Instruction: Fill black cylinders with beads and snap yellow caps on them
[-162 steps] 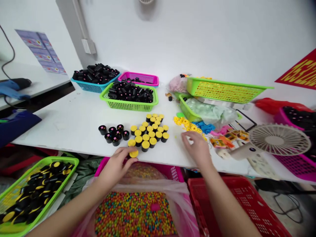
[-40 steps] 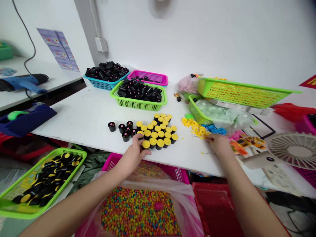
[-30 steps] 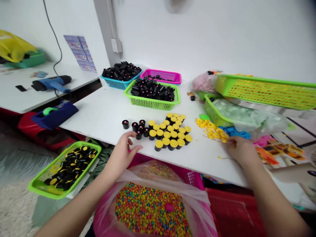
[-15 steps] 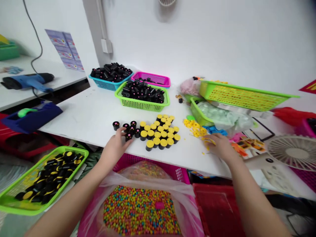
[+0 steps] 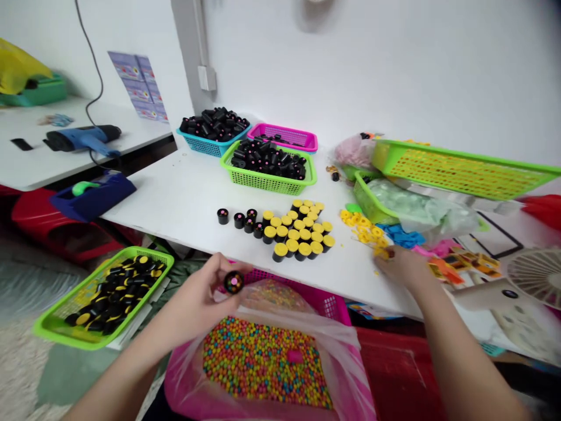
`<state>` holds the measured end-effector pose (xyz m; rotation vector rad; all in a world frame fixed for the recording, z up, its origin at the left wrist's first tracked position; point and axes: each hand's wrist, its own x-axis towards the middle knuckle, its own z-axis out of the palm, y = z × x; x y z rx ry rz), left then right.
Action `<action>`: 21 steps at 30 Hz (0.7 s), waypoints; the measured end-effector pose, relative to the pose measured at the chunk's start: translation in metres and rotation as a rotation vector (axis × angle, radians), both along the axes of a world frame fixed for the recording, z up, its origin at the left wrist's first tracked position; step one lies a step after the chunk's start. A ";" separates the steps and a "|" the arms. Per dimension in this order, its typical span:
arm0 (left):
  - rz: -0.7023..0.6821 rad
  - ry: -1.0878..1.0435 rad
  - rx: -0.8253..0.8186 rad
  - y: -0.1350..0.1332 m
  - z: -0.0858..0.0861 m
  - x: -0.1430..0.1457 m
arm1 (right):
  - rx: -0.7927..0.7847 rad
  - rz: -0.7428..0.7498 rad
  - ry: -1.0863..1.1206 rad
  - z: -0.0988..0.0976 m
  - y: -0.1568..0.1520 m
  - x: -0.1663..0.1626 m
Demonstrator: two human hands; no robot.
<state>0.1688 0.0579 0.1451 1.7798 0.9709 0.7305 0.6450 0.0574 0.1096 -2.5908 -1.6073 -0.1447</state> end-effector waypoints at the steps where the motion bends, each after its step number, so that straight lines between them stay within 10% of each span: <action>1: -0.043 -0.037 -0.044 -0.007 0.003 0.001 | 0.019 -0.006 0.016 0.003 0.000 -0.005; 7: -0.204 -0.052 -0.056 -0.039 0.012 0.013 | 0.447 0.120 0.127 0.036 -0.049 -0.106; 11: -0.339 -0.193 0.014 -0.050 0.013 0.026 | 0.686 0.715 0.278 0.055 -0.104 -0.208; 21: -0.413 -0.130 -0.053 -0.061 0.006 0.034 | 0.386 1.039 0.162 0.047 -0.126 -0.240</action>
